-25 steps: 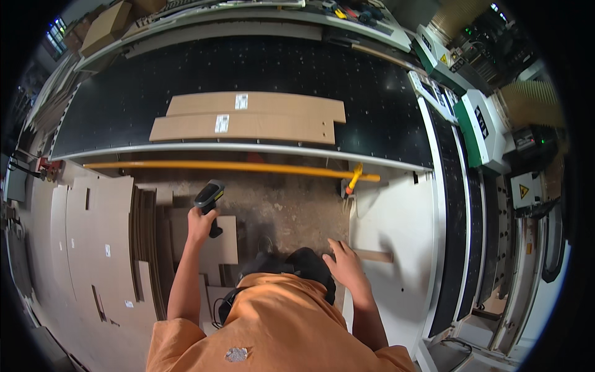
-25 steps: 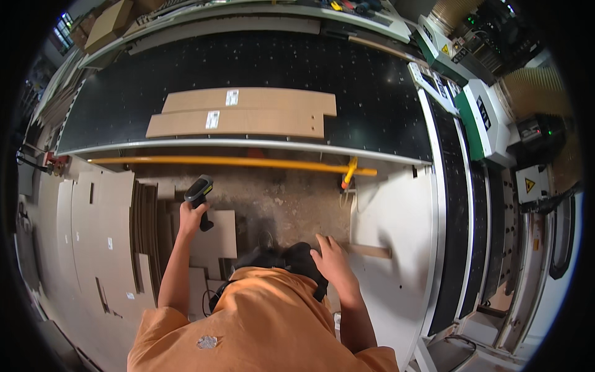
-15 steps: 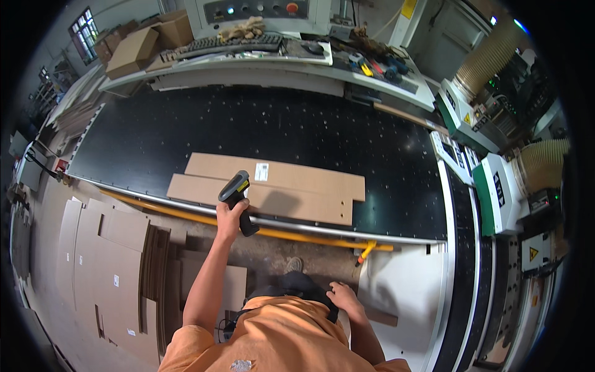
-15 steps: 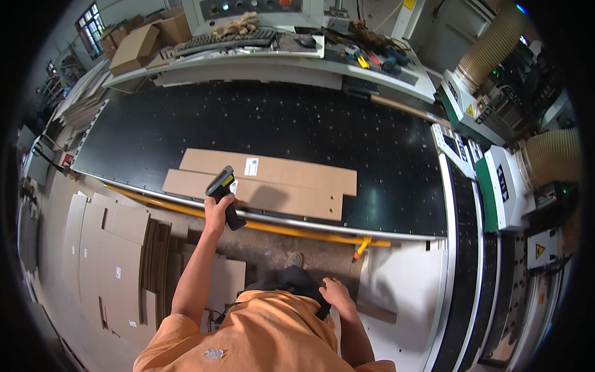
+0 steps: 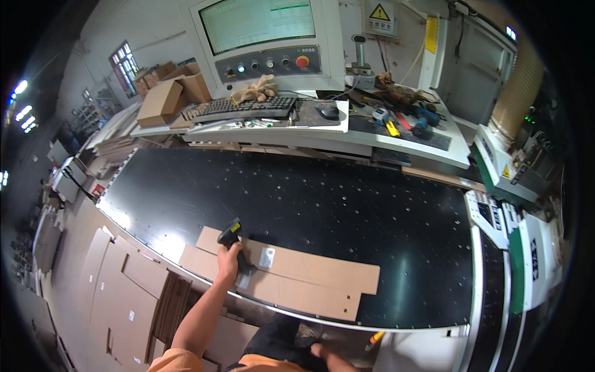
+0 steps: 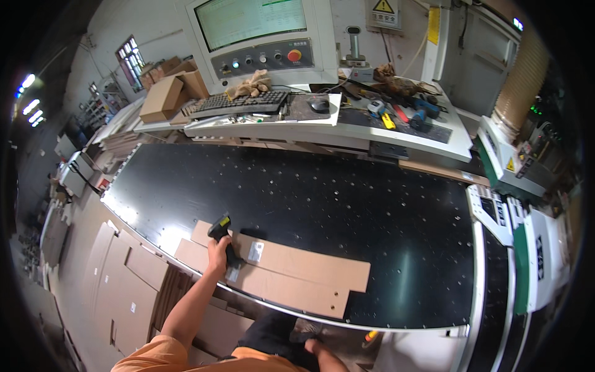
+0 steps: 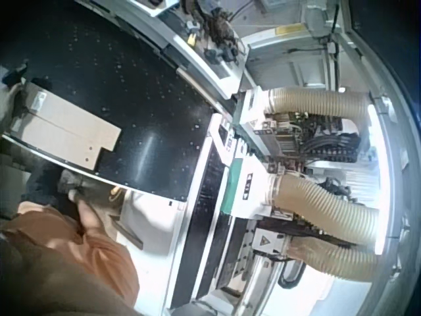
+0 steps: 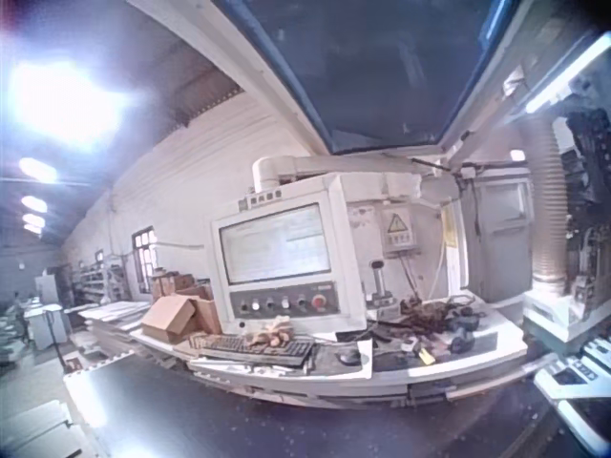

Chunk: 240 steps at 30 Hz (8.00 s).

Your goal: The person repeatedly picks up flat wooden panels from the floor, scans their labels with a handheld barcode scanner, and places them on a conveyor belt. They also use a yellow air gun to blow dust off the panels and the conveyor surface before stacking the scanned panels on the belt.

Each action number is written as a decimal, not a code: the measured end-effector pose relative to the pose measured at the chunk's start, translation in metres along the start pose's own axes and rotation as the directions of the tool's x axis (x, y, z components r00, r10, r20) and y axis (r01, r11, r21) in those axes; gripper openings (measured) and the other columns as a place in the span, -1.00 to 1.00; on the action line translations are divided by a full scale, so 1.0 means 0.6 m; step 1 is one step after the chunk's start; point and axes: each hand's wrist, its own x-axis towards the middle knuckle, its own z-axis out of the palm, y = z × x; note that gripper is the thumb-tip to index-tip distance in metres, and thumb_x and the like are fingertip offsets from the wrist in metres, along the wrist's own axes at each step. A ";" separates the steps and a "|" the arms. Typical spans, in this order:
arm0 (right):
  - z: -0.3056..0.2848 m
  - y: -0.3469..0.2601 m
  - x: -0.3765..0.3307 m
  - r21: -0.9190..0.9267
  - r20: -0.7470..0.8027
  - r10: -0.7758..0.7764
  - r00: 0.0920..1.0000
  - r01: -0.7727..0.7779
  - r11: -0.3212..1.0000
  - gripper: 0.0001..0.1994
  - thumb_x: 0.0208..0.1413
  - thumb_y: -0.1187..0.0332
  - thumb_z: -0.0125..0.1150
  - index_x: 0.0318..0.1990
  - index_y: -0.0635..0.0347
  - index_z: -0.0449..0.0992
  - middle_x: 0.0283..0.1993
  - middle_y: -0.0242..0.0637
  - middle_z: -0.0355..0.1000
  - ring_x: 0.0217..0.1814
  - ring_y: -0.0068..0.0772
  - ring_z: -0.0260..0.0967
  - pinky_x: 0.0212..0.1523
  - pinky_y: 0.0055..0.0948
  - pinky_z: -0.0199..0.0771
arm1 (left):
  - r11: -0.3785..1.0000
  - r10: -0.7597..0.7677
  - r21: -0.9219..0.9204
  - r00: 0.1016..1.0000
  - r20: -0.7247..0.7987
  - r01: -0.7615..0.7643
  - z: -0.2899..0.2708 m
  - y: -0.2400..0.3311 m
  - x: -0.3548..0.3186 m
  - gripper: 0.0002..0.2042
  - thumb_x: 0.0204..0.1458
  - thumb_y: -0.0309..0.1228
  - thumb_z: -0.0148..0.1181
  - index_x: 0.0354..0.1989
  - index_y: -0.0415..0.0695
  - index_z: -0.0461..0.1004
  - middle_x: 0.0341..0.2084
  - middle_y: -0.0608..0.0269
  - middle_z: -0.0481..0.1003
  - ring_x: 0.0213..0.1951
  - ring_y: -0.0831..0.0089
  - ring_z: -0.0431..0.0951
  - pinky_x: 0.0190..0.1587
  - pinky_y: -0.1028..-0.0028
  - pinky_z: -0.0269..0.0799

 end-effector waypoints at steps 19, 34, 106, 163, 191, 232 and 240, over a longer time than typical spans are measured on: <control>-0.186 0.097 0.093 0.432 -0.017 0.608 0.794 -0.543 0.720 -0.74 -0.09 0.32 0.15 -0.26 0.25 0.59 -0.17 0.04 0.55 -0.10 0.05 0.51 -0.11 -0.11 0.50 | 0.997 -0.065 0.047 0.997 -0.052 0.067 0.016 -0.012 0.021 -0.76 -0.03 -0.29 0.20 -0.45 -0.26 0.47 -0.57 0.38 0.39 -0.52 0.57 0.35 -0.44 0.48 0.26; -0.194 0.139 0.068 0.481 -0.045 0.713 0.700 -0.610 0.629 -0.65 -0.15 0.32 0.20 -0.15 0.26 0.55 -0.08 0.07 0.52 -0.02 0.05 0.49 -0.02 -0.12 0.47 | 0.995 -0.058 0.081 0.996 -0.067 0.063 0.020 0.006 0.014 -0.75 -0.02 -0.27 0.19 -0.44 -0.27 0.49 -0.57 0.29 0.45 -0.54 0.51 0.42 -0.47 0.47 0.33; -0.112 -0.116 -0.524 0.725 -0.086 0.766 -0.637 0.487 0.486 -0.83 -0.01 0.43 0.05 -0.27 0.31 0.46 -0.51 -0.36 0.30 -0.68 -0.58 0.15 -0.66 -0.51 0.16 | 0.999 0.013 -0.047 0.981 0.195 -0.004 0.065 0.013 0.004 -0.68 0.01 -0.31 0.23 -0.23 -0.38 0.62 -0.42 0.28 0.57 -0.37 0.55 0.48 -0.24 0.52 0.37; -0.310 -0.274 -0.628 0.904 -0.156 0.969 0.190 0.423 0.062 -0.47 0.40 -0.19 -0.36 -0.15 0.07 0.38 -0.42 -0.40 0.29 -0.74 -0.64 0.09 -0.72 -0.58 0.08 | 1.000 0.026 -0.013 0.968 0.250 -0.024 0.083 -0.044 0.025 -0.66 0.06 -0.29 0.24 -0.17 -0.37 0.62 -0.32 0.23 0.60 -0.32 0.53 0.49 -0.23 0.51 0.37; -0.183 -0.197 -0.726 0.407 0.472 0.558 -0.683 0.730 0.549 -0.52 0.35 -0.16 -0.14 -0.25 0.14 0.25 -0.48 -0.38 0.19 -0.79 -0.50 0.12 -0.79 -0.48 0.23 | 0.991 -0.084 -0.078 0.950 0.300 0.112 0.116 -0.099 -0.004 -0.58 0.14 -0.18 0.21 -0.17 -0.41 0.58 -0.41 0.06 0.54 -0.40 0.30 0.60 -0.55 0.30 0.59; -0.507 -0.322 -0.484 0.909 -0.411 0.855 0.318 0.210 0.359 -0.48 0.43 -0.05 -0.28 0.02 0.31 0.36 -0.29 -0.21 0.46 -0.81 -0.64 0.09 -0.81 -0.60 0.12 | 1.000 0.004 -0.027 0.984 0.176 0.001 0.024 0.012 0.019 -0.68 0.02 -0.25 0.24 -0.30 -0.35 0.58 -0.53 0.35 0.49 -0.49 0.60 0.41 -0.44 0.49 0.32; -0.499 -0.163 -0.511 0.738 -0.190 0.976 -0.102 0.641 0.211 -0.50 0.32 -0.22 -0.12 -0.06 0.06 0.32 -0.38 -0.40 0.34 -0.75 -0.62 0.09 -0.78 -0.56 0.13 | 0.999 0.001 -0.032 0.983 0.181 0.005 0.048 -0.007 0.024 -0.68 0.05 -0.30 0.25 -0.27 -0.40 0.58 -0.43 0.27 0.55 -0.39 0.58 0.47 -0.30 0.52 0.38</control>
